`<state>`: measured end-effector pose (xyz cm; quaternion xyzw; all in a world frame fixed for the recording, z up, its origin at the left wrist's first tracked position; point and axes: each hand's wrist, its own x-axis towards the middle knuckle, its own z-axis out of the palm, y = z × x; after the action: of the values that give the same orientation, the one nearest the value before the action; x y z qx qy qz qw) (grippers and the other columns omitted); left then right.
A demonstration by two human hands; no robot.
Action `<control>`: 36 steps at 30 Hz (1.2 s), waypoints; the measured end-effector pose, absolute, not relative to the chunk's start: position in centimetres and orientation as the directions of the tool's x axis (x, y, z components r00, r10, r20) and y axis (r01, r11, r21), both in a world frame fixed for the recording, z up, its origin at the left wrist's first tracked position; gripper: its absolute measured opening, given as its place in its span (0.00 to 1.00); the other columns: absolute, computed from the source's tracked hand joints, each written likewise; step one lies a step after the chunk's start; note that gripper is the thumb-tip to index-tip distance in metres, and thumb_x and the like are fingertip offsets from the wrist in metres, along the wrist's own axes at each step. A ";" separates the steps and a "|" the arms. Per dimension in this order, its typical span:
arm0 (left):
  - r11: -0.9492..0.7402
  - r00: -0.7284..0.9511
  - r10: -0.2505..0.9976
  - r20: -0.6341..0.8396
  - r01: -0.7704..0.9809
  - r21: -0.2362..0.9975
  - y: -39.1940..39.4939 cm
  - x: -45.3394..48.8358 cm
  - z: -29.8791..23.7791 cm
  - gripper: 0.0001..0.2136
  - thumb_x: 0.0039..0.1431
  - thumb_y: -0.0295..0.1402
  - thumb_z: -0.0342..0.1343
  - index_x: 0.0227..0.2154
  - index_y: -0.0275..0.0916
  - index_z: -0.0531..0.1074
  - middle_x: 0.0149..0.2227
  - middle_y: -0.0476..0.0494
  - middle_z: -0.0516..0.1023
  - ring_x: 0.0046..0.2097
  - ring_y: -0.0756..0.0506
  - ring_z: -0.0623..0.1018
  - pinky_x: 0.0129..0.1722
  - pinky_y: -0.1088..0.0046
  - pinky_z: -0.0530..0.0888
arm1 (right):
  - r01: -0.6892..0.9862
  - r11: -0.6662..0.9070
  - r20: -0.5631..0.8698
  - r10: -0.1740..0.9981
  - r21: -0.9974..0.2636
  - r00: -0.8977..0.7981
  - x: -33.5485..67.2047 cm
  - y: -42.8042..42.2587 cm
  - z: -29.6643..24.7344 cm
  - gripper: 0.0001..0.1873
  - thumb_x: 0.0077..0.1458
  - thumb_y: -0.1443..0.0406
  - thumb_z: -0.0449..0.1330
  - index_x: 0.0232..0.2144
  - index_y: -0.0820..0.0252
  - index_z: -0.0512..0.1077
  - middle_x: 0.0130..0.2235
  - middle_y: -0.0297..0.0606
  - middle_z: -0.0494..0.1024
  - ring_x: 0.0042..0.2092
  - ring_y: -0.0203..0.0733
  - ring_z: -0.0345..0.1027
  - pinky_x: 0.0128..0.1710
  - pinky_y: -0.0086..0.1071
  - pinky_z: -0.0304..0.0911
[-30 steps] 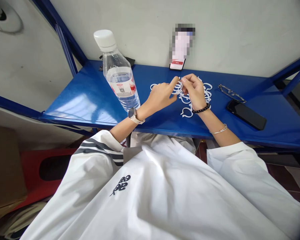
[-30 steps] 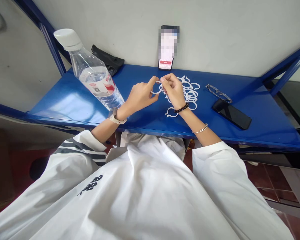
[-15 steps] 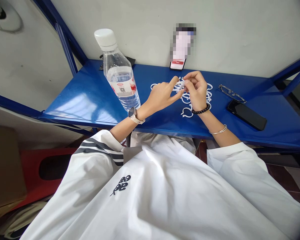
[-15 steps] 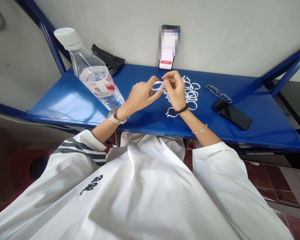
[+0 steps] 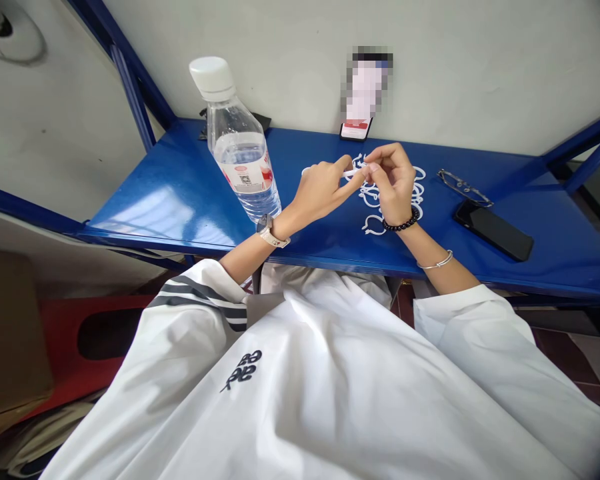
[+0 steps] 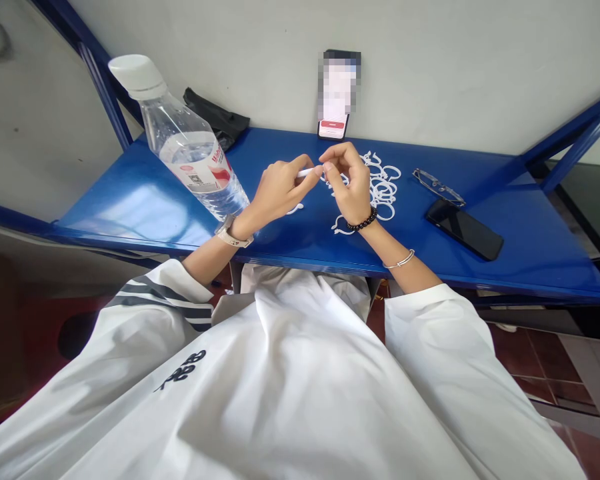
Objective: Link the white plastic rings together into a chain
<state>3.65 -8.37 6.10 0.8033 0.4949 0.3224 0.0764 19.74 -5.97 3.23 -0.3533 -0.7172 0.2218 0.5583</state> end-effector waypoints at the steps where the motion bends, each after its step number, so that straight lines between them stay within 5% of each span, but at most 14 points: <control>1: -0.497 0.301 0.844 0.443 0.748 0.439 -8.4 3.7 6.1 0.25 0.67 0.53 0.36 0.36 0.40 0.71 0.22 0.47 0.70 0.31 0.44 0.74 0.32 0.71 0.61 | 0.266 0.645 0.637 0.760 -0.717 -0.126 19.7 -6.0 3.3 0.18 0.57 0.44 0.54 0.37 0.47 0.67 0.34 0.32 0.73 0.33 0.40 0.70 0.35 0.38 0.70; 36: -0.513 0.293 0.840 0.457 0.705 0.489 -8.3 3.7 6.1 0.22 0.66 0.53 0.39 0.40 0.41 0.70 0.20 0.49 0.69 0.30 0.44 0.75 0.32 0.72 0.62 | 0.203 0.620 0.622 0.780 -0.758 -0.064 19.2 -6.2 3.3 0.18 0.56 0.43 0.55 0.35 0.46 0.69 0.34 0.35 0.73 0.38 0.44 0.71 0.38 0.40 0.72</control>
<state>3.70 -8.25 6.12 0.7983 0.4838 0.3453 0.0971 19.23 -6.18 3.30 -0.3585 -0.6860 0.2477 0.5827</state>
